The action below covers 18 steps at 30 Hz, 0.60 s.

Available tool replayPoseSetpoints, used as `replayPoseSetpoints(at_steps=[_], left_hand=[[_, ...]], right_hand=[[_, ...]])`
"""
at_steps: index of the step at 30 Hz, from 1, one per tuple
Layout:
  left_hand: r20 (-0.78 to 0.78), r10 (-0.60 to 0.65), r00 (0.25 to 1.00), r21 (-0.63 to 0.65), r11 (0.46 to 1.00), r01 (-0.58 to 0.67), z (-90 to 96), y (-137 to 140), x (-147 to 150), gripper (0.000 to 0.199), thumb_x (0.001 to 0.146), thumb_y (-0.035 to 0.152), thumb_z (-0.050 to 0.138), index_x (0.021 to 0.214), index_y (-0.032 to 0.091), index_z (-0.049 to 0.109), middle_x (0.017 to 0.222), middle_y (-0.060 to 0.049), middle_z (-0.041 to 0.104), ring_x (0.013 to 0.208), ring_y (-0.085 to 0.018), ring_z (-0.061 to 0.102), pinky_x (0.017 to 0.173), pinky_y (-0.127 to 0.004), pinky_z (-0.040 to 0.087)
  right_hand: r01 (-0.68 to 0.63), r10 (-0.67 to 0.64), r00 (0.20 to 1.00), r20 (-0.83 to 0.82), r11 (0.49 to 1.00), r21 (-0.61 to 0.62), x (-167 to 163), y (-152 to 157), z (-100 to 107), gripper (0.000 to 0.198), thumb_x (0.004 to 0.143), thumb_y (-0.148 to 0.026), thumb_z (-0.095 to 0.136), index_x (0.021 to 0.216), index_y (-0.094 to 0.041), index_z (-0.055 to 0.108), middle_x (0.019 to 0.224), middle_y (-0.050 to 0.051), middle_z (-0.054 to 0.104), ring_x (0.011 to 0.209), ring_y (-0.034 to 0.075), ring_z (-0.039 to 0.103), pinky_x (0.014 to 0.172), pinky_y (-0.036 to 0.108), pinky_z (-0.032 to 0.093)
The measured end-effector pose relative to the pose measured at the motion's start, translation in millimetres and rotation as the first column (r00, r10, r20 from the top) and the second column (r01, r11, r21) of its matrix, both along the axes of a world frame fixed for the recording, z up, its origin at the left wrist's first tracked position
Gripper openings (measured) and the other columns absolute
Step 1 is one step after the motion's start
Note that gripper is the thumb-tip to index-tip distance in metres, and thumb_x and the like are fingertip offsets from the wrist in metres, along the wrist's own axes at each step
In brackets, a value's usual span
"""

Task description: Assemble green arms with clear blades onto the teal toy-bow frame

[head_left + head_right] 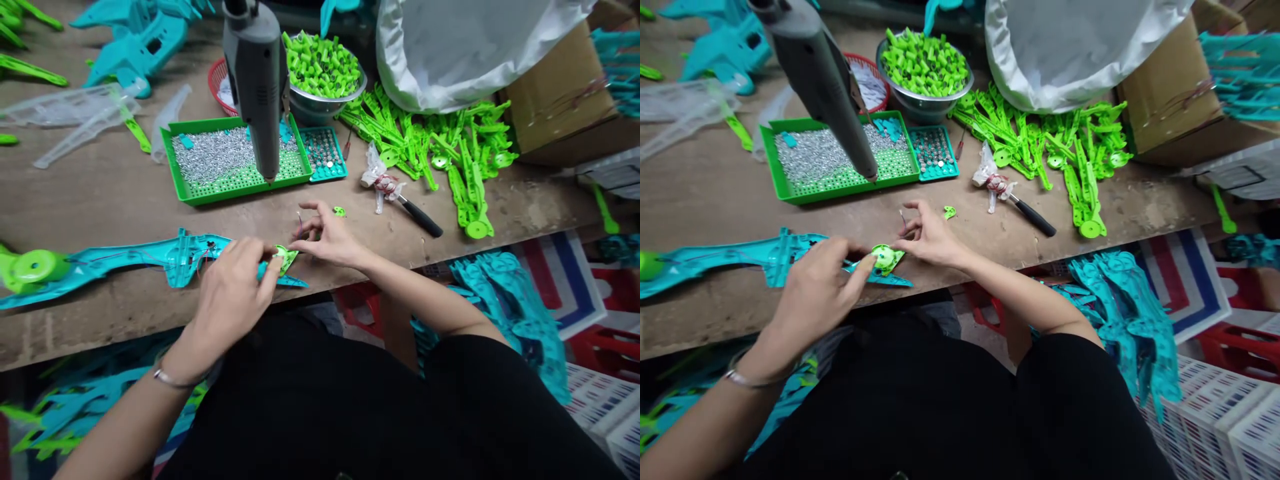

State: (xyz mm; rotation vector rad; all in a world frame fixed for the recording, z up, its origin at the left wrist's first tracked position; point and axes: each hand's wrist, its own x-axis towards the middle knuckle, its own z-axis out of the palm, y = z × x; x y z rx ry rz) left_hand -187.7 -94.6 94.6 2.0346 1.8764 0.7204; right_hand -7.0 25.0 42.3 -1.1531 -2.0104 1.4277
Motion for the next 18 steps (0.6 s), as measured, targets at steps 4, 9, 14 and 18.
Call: replayPoseSetpoints(at_steps=[4,9,14,18], left_hand=[[-0.051,-0.085,0.995,-0.072,0.994,0.082,-40.8,27,9,0.021,0.096,0.02,0.047,0.111,0.013,0.061,0.103,-0.011,0.065,0.097,-0.025,0.057,0.088,-0.04,0.046],[0.019,-0.225,0.974,-0.126,0.966,0.225,-63.7,30,13,0.031,0.098,0.023,0.048,0.126,0.018,0.058,0.107,-0.008,0.063,0.099,-0.023,0.055,0.086,-0.037,0.046],[-0.05,-0.278,0.959,-0.082,0.958,0.274,-72.7,27,13,0.036,0.099,0.025,0.047,0.133,0.022,0.058,0.099,-0.006,0.065,0.093,-0.024,0.054,0.08,-0.037,0.045],[-0.106,-0.288,0.952,-0.07,0.957,0.282,-71.7,26,14,0.037,0.099,0.027,0.047,0.133,0.021,0.058,0.108,-0.008,0.068,0.097,-0.025,0.055,0.079,-0.038,0.045]], right_hand=[[-0.014,0.014,1.0,0.013,1.0,0.005,4,4,-1,0.054,0.071,-0.016,0.069,0.121,-0.019,0.048,0.071,-0.006,0.067,0.06,0.01,0.062,0.061,0.024,0.049],[-0.005,0.0,0.998,0.066,0.998,0.07,22,8,-5,0.051,0.069,-0.011,0.066,0.117,-0.018,0.051,0.073,-0.005,0.067,0.061,0.01,0.062,0.062,0.023,0.05],[-0.059,0.054,0.996,0.067,0.996,0.066,23,4,-3,0.049,0.07,-0.008,0.063,0.116,-0.017,0.053,0.079,-0.002,0.067,0.062,0.009,0.062,0.058,0.021,0.049],[-0.116,0.116,0.993,0.005,0.993,-0.022,19,0,4,0.043,0.069,-0.02,0.074,0.108,-0.015,0.059,0.085,0.001,0.067,0.061,0.009,0.061,0.056,0.022,0.049]])
